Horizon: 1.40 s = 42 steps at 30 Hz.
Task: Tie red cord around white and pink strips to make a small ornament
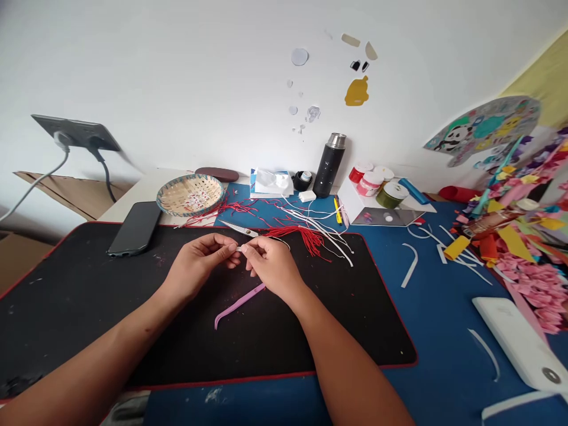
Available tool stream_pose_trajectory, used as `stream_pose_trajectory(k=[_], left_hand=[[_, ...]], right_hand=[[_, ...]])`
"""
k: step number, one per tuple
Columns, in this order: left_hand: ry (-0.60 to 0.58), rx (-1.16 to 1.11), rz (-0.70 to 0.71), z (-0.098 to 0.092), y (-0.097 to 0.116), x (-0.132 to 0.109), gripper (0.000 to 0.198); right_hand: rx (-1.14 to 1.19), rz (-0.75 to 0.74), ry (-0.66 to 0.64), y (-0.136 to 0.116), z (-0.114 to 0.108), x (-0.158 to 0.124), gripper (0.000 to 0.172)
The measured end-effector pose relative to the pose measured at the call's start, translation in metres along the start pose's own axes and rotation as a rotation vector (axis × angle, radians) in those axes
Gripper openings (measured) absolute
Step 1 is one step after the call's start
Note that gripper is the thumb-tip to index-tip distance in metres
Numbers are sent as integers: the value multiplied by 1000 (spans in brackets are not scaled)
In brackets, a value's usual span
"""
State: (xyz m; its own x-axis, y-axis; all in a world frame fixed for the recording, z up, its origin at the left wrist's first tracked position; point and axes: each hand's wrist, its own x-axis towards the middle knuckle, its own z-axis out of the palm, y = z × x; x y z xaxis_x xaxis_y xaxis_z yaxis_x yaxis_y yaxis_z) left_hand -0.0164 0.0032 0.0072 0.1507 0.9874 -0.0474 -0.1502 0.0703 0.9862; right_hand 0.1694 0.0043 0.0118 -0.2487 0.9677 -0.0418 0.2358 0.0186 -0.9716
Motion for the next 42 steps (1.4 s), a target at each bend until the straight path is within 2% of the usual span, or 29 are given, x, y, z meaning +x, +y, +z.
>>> stream_pose_trajectory(k=[8, 15, 18, 21, 25, 28, 30, 34, 42], left_hand=[[18, -41, -60, -5, -13, 7, 43], [63, -107, -85, -9, -17, 10, 42], [64, -135, -104, -10, -17, 10, 41], [62, -156, -120, -10, -16, 10, 42], [49, -163, -138, -9, -15, 10, 42], [45, -165, -150, -10, -15, 11, 41], [40, -159, -153, -10, -16, 11, 40], [38, -145, -147, -11, -17, 11, 38], [39, -130, -158, -10, -14, 10, 37]], right_hand=[[55, 60, -41, 10, 0, 4, 21], [76, 95, 2, 11, -1, 9, 29], [34, 99, 29, 8, -9, 13, 30], [-183, 40, 73, -1, -30, 18, 27], [-591, -18, 115, -18, -73, 30, 17], [-803, 2, 127, -25, -101, 42, 13], [-970, 29, 108, -25, -111, 50, 16], [-1223, 68, 19, -20, -115, 65, 20], [-1311, 65, -83, -7, -110, 78, 15]])
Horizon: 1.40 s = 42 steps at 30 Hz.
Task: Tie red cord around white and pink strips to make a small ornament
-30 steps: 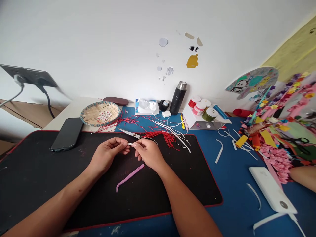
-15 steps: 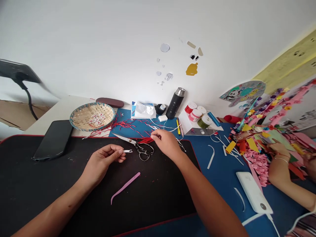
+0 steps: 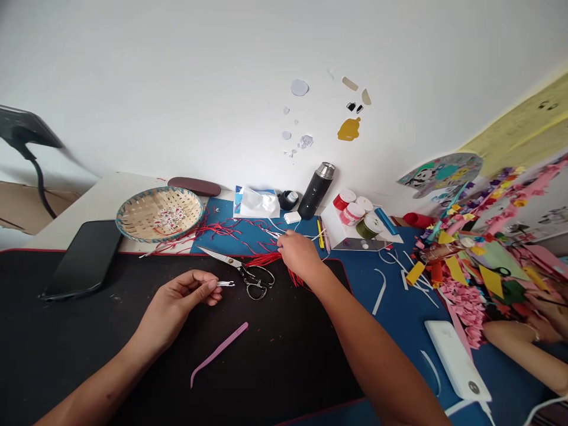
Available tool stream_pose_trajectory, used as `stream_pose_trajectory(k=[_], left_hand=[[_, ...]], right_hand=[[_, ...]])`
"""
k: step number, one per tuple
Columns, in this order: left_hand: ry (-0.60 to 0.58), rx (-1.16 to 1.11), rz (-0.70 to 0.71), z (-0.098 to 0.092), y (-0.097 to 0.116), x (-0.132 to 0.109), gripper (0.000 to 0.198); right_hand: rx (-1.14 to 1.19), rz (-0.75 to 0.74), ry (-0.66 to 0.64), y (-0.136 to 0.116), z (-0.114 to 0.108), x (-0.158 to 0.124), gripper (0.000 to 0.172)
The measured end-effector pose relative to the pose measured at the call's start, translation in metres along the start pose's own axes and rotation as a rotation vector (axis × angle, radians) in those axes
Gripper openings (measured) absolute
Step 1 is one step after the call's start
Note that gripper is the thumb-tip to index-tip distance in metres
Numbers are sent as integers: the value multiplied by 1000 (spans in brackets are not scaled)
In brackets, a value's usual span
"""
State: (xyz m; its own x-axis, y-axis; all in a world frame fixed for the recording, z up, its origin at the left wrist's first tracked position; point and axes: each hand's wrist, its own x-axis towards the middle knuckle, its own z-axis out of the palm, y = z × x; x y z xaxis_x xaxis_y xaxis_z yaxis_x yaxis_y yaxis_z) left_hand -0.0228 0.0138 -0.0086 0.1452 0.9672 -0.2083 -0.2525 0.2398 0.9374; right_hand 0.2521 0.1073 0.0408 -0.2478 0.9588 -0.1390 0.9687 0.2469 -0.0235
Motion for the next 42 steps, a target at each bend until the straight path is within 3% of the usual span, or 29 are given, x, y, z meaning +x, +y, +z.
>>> stream_pose_trajectory(k=[6, 12, 15, 17, 20, 24, 28, 36, 42], left_hand=[[-9, -2, 4, 1, 0, 0, 36], [-5, -57, -12, -1, -3, 1, 37], [-5, -104, -26, 0, 0, 1, 37], [-15, -142, -39, 2, 3, 0, 38], [-60, -205, -87, 7, 6, -5, 37], [-162, -251, -162, 14, 5, -10, 36], [-118, -292, -147, 16, 2, -11, 34], [-184, -269, -102, 14, 0, -12, 28], [-208, -225, -87, 14, -1, -12, 36]], right_hand=[[36, -13, 19, -1, 1, 0, 16], [211, 12, 191, -7, -23, -6, 16], [786, 53, 290, -17, -38, -13, 13], [1118, 64, 234, -30, -41, -18, 17], [1347, 79, 128, -52, -29, -28, 26], [1410, 130, -58, -79, 6, -45, 31], [1474, 184, -170, -92, 29, -62, 33], [1567, 197, -141, -107, 38, -77, 28], [1539, 177, -119, -105, 43, -77, 30]])
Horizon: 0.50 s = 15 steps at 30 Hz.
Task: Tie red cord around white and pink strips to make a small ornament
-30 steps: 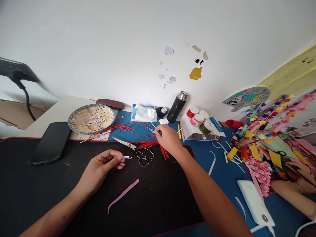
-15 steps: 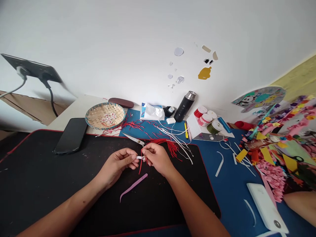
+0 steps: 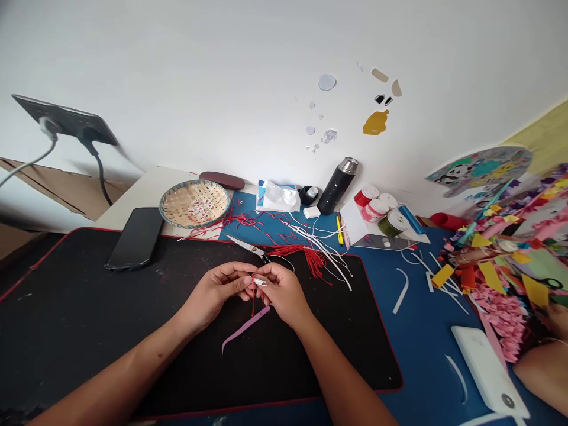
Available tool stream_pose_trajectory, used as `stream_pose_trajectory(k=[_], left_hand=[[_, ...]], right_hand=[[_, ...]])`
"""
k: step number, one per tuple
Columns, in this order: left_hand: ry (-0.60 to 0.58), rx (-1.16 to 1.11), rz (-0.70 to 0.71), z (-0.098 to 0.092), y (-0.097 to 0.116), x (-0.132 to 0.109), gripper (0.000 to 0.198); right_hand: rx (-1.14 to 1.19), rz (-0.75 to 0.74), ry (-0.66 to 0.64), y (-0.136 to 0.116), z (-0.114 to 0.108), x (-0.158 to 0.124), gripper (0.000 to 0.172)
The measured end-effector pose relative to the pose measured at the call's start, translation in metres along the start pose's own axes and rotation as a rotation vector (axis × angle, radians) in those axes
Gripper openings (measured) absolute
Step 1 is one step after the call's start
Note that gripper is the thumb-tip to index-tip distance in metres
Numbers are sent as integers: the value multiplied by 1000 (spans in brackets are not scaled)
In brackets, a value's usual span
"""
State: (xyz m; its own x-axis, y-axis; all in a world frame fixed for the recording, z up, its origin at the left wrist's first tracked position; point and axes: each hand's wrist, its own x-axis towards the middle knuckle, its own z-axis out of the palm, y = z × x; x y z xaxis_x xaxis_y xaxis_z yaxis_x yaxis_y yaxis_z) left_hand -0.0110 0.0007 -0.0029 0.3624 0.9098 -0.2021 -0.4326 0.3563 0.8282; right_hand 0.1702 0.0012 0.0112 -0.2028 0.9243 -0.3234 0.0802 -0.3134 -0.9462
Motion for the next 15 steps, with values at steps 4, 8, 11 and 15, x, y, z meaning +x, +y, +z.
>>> stream_pose_trajectory(k=[4, 8, 11, 15], left_hand=[[-11, 55, 18, 1, 0, 0, 34], [1, 65, 12, 1, 0, 1, 31], [28, 40, 10, 1, 0, 1, 31], [65, 33, 28, 0, 1, 2, 31]], right_hand=[[-47, -30, 10, 3, -1, 0, 29], [-70, -54, 36, 6, 0, 0, 24], [-69, -56, 43, 8, 1, 0, 21], [-76, -71, 23, 9, 3, 0, 19]])
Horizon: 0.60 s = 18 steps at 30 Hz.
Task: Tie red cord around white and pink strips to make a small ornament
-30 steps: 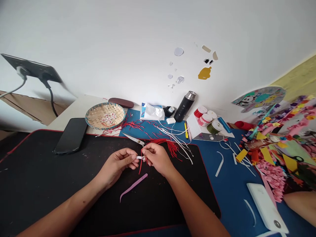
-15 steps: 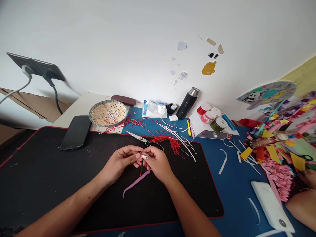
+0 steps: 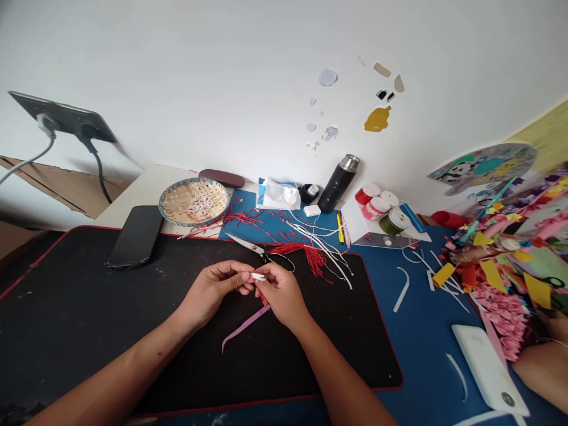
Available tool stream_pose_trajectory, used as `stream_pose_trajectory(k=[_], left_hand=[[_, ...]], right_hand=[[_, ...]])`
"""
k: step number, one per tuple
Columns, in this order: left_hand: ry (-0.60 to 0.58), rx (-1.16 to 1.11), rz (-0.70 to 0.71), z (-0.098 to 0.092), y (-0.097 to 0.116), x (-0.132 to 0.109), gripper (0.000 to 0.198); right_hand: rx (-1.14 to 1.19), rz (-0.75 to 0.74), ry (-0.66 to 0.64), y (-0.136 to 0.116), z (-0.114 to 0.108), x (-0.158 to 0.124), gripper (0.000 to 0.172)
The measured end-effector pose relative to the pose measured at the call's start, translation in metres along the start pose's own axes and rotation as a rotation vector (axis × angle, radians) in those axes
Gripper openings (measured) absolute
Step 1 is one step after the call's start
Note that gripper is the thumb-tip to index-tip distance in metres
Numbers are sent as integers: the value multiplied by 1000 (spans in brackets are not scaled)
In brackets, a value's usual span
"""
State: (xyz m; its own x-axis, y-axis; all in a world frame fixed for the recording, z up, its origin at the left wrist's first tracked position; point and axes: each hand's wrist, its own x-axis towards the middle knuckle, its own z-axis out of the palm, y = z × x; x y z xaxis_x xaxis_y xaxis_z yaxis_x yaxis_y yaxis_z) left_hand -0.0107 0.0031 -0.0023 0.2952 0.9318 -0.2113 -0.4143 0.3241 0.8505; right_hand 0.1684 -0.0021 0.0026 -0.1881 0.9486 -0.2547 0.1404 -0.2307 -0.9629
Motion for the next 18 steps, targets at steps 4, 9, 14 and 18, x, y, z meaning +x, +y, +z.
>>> stream_pose_trajectory(k=[4, 9, 14, 18], left_hand=[[71, 2, 30, -3, 2, 2, 35], [116, 100, 69, -8, 4, 3, 37], [146, 279, 132, -11, 4, 3, 32], [171, 419, 159, -12, 1, 2, 26]], right_hand=[[-19, -26, -31, 0, 2, -1, 23], [-10, -9, -69, 2, 3, -4, 21], [-13, 23, -116, 2, 1, -8, 22], [-20, 34, -166, -1, 3, -14, 18]])
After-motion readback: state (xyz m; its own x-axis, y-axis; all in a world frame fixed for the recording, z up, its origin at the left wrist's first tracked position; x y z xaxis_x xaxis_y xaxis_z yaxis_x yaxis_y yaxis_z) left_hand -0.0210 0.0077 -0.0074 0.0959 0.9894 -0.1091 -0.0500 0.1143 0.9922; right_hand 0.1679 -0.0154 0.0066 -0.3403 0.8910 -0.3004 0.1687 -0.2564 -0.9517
